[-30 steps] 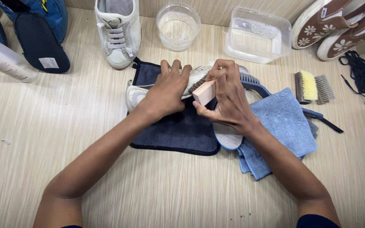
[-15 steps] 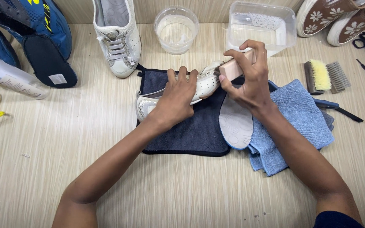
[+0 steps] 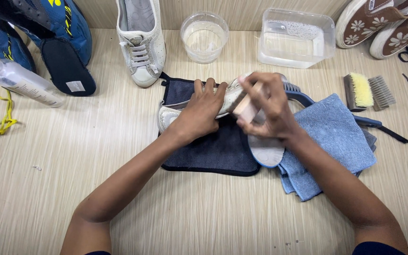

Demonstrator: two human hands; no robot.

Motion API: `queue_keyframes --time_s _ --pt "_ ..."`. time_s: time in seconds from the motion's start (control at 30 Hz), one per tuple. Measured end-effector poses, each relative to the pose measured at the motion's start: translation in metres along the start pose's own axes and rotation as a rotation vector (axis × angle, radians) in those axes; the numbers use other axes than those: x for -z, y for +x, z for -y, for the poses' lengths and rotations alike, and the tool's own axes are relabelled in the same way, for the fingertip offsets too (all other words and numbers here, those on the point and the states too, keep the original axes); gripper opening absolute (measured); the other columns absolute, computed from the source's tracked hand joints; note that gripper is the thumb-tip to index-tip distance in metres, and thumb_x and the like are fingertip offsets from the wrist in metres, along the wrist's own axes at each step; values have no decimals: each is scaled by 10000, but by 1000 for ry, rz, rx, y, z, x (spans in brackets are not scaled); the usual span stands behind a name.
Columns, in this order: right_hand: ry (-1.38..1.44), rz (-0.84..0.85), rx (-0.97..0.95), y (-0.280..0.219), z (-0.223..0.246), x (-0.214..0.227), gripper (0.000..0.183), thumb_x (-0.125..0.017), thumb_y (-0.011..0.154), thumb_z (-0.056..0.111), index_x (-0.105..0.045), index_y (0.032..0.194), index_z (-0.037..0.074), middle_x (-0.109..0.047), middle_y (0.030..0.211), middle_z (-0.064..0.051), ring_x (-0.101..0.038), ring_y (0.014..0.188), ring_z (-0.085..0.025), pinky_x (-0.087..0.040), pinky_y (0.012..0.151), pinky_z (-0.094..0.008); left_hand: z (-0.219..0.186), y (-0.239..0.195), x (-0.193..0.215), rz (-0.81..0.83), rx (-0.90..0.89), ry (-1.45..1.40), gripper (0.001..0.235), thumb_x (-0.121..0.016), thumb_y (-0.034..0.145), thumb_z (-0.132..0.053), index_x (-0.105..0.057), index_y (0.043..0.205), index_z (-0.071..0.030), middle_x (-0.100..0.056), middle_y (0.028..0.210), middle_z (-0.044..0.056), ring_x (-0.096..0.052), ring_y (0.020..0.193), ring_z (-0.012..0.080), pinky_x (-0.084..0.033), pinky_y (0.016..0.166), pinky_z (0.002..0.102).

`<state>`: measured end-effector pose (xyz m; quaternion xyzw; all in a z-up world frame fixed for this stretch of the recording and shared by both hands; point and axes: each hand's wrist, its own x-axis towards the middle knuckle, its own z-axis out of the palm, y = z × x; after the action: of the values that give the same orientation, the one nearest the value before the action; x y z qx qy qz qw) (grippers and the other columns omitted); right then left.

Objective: The person cleans a white sneaker using various brushes and a cleaning solution. They scrub the shoe's surface and sole with different brushes, occasionally dipping them into a container of liquid. The person also uses a cloth to wipe the shoe during the process.

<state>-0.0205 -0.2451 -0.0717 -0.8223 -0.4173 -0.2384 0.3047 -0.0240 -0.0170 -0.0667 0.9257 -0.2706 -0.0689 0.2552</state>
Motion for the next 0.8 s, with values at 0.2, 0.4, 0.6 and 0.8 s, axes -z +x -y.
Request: queue_keyframes --time_s 0.2,0.4,0.6,0.8 --pt "8 -24 -137 2 9 8 890 -784 752 520 -603 1487 52 -499 1322 -252 -533 1186 -465 -460 917 -564 -13 -4 7 11 -2 24 953 -790 523 157 -465 1418 150 -502 1112 294 -487 1079 531 -613 755 604" --pt "27 -63 -263 0 -22 15 707 -721 897 450 -617 1475 57 -483 1371 -227 -576 1043 -395 -482 825 -528 -19 -6 9 20 -1 47 944 -788 523 164 -474 1413 160 -509 1097 305 -503 1083 526 -612 749 585" --pt "-5 89 -104 -1 24 -7 904 -675 771 627 -534 1553 196 -473 1538 -258 -567 1282 -482 -524 923 -573 -1 0 3 71 -6 23 974 -815 556 81 -434 1450 151 -496 1125 307 -503 1074 523 -616 715 604" --pt "-71 -5 -336 8 -3 22 773 -634 947 433 -492 1568 -5 -441 1529 -328 -523 1284 -530 -497 930 -585 -13 -3 16 88 -24 75 904 -784 575 109 -470 1420 191 -529 1089 345 -545 1042 530 -628 694 572"
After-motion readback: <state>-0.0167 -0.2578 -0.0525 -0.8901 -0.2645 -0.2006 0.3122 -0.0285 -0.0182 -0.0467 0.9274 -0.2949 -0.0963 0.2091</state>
